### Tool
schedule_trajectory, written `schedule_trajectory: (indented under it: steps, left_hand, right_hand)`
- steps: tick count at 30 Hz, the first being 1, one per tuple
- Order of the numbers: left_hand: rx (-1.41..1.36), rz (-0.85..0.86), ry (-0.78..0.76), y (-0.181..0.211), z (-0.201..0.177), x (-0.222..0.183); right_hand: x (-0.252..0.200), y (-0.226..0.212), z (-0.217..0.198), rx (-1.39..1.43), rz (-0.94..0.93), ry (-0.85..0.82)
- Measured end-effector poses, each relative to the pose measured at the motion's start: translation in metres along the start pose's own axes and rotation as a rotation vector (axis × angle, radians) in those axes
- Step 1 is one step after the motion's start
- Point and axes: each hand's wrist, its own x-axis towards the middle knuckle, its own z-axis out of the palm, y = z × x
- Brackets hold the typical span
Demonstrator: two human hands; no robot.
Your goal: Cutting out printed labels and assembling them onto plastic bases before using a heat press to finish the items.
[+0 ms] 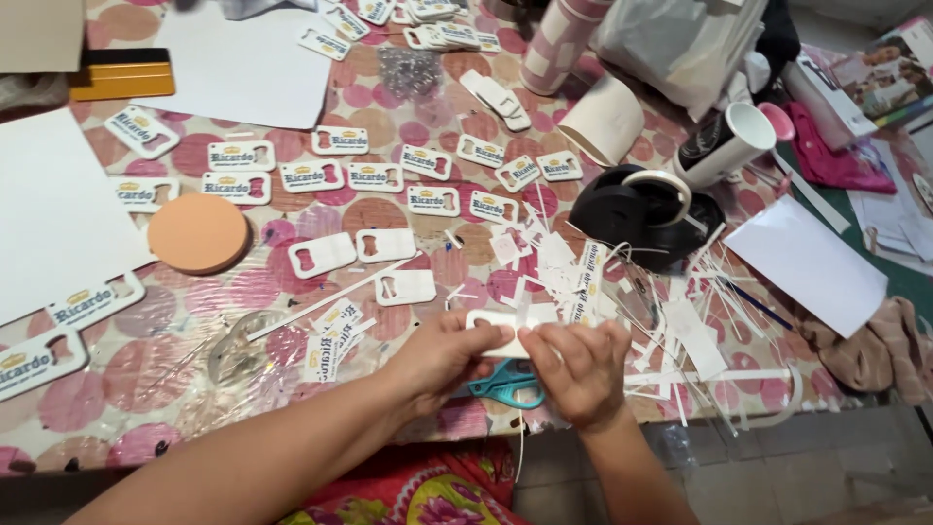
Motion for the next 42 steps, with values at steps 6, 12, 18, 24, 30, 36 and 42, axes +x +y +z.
schedule_trajectory:
  steps: [6, 12, 18, 24, 30, 36, 42]
  left_hand:
    - [0.213, 0.085, -0.194, -0.009, -0.034, 0.001]
    - [0.947, 0.512, -0.223, 0.008, -0.052, -0.021]
    - [1.229, 1.188, -0.556, 0.006, -0.076, -0.055]
    - [1.207, 1.312, -0.564, 0.002, -0.097, -0.06]
    - [1.063, 1.1, -0.383, 0.013, -0.116, -0.064]
    - [0.741, 0.64, -0.089, 0.015, -0.13, -0.066]
    - [0.703, 0.61, -0.051, 0.02, -0.143, -0.069]
  right_hand:
    - [0.007, -0.029, -0.017, 0.025, 0.203, -0.424]
    - [0.04, -0.038, -0.039, 0.504, 0.449, -0.653]
    - [0.052, -0.052, -0.041, 0.823, 0.428, -0.473]
    - [0.062, -0.062, -0.034, 0.7, 0.28, -0.413]
    - [0.061, -0.066, -0.014, 0.726, 0.281, -0.489]
    - [0.091, -0.084, 0.005, 0.519, 0.045, -0.378]
    - [0.107, -0.09, 0.024, 0.635, 0.161, -0.488]
